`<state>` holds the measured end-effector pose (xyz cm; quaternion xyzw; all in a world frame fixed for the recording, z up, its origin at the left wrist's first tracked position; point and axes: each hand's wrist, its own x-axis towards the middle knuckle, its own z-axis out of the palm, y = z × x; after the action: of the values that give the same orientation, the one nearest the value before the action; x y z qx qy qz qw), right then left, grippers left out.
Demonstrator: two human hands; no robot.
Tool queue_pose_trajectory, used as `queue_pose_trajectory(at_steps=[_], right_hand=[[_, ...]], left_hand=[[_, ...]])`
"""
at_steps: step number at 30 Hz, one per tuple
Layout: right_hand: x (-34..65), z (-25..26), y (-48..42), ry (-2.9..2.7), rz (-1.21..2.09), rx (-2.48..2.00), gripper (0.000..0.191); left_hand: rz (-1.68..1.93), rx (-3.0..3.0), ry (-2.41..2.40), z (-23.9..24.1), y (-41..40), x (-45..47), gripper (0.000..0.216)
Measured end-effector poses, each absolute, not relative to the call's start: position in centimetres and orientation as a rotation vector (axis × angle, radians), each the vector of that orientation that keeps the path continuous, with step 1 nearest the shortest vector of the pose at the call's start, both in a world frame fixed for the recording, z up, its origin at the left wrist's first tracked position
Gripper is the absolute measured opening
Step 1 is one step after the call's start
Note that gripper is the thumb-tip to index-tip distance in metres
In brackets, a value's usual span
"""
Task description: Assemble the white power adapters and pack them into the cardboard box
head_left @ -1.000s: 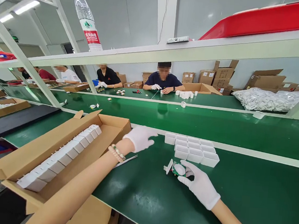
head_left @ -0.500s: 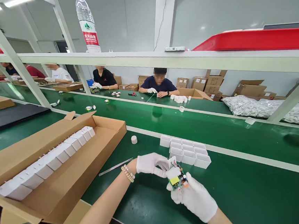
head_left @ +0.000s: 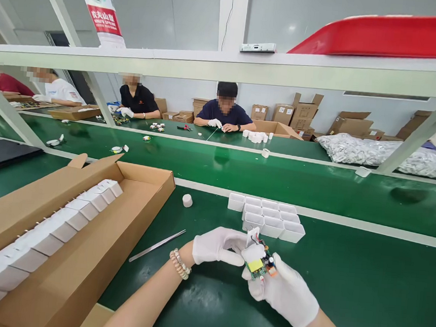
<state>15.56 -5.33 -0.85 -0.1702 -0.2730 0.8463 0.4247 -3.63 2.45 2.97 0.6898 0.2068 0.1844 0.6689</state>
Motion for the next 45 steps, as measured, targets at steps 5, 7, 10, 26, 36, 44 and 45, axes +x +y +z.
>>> queue_pose_trajectory(at_steps=[5,7,10,26,36,44,45], right_hand=[[15.6,-0.1,-5.0,-0.865,1.964,-0.508,0.040],[15.6,0.2,-4.8,-0.918,1.894,-0.564,0.037],[15.5,0.4,-4.6,-0.964,1.830,-0.601,0.031],[15.2,-3.7,-4.8,-1.338,0.942,-1.172,0.063],[15.0,-3.2,-5.3,-1.650,0.394,-1.265,0.051],[14.7,-1.8,-5.3,-1.860,0.042,-1.085,0.044],[14.6,-1.8,-5.3,-1.854,0.028,-1.085,0.043]], left_hand=[[0.504,1.549,0.513,2.3,3.0,-4.1,0.053],[0.540,1.562,0.548,2.2,3.1,-4.0,0.052],[0.572,1.589,0.590,2.0,2.9,-3.9,0.048],[0.837,1.396,0.599,1.7,0.3,-1.5,0.049],[0.922,1.254,0.465,1.1,-0.3,-1.2,0.048],[0.930,0.947,0.163,0.8,-0.2,-1.1,0.032],[0.923,0.899,0.161,0.7,-0.2,-1.1,0.033]])
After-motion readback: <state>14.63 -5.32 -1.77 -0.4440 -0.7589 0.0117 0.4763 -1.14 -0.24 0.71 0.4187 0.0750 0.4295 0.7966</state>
